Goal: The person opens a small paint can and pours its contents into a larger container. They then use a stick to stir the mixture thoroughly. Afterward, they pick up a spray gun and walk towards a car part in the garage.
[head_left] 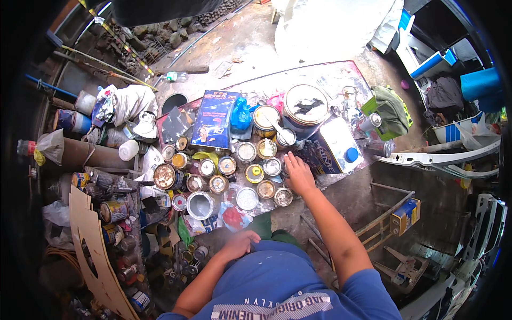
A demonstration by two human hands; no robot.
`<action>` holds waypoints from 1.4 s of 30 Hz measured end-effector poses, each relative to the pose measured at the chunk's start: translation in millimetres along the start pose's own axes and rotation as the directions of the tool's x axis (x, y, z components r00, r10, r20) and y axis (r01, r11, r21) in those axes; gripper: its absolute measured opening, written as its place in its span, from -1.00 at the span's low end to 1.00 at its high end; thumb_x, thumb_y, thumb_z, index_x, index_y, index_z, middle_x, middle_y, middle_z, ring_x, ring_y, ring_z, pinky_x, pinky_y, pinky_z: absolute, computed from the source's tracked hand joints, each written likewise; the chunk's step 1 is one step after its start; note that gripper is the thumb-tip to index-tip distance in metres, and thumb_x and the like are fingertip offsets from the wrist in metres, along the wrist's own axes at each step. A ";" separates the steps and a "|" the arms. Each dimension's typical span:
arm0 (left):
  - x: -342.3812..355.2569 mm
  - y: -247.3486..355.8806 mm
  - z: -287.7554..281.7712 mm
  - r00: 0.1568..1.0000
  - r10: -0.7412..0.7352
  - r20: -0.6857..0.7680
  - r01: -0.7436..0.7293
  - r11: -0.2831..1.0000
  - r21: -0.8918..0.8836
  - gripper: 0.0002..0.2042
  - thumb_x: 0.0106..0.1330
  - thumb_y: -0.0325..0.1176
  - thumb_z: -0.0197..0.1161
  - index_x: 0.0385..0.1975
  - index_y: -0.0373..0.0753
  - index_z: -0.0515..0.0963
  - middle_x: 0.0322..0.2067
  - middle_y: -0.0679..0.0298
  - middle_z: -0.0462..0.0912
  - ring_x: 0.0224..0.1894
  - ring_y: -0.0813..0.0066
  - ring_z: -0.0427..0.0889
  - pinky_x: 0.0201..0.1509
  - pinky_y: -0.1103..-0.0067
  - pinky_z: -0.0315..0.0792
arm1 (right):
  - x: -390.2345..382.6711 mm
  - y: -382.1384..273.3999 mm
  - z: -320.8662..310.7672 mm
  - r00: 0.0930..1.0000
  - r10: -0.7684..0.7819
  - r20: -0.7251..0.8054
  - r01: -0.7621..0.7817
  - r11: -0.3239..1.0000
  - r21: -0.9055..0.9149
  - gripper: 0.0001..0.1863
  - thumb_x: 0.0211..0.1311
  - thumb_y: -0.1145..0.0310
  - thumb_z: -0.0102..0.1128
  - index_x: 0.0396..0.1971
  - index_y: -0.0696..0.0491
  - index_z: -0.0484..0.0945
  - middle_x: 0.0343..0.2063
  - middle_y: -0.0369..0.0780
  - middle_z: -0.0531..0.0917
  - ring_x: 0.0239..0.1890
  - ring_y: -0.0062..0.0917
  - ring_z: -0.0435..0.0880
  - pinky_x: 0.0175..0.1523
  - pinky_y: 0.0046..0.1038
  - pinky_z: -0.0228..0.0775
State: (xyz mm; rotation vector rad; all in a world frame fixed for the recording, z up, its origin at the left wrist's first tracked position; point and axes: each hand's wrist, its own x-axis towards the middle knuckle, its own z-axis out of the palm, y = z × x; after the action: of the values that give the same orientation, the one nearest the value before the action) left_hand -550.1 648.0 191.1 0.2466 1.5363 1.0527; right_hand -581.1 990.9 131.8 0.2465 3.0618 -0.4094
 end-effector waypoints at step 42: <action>-103.4 40.7 53.2 0.520 0.357 -0.776 -0.356 0.916 0.182 -0.15 -0.06 -0.47 0.61 0.25 -0.25 0.21 0.19 0.10 0.44 0.25 0.33 0.47 0.35 0.38 0.36 | 82.4 -11.4 -50.4 0.952 0.307 -0.002 -0.305 0.945 0.120 -0.57 0.34 0.09 0.18 0.04 0.08 0.50 0.02 -0.01 0.56 -0.03 -0.02 0.69 0.04 -0.02 0.54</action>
State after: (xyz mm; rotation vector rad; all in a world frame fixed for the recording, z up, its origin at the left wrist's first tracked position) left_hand -490.6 626.6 296.8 0.0761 2.3747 1.6347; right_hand -665.3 1005.9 178.2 0.7242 2.9480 -0.5699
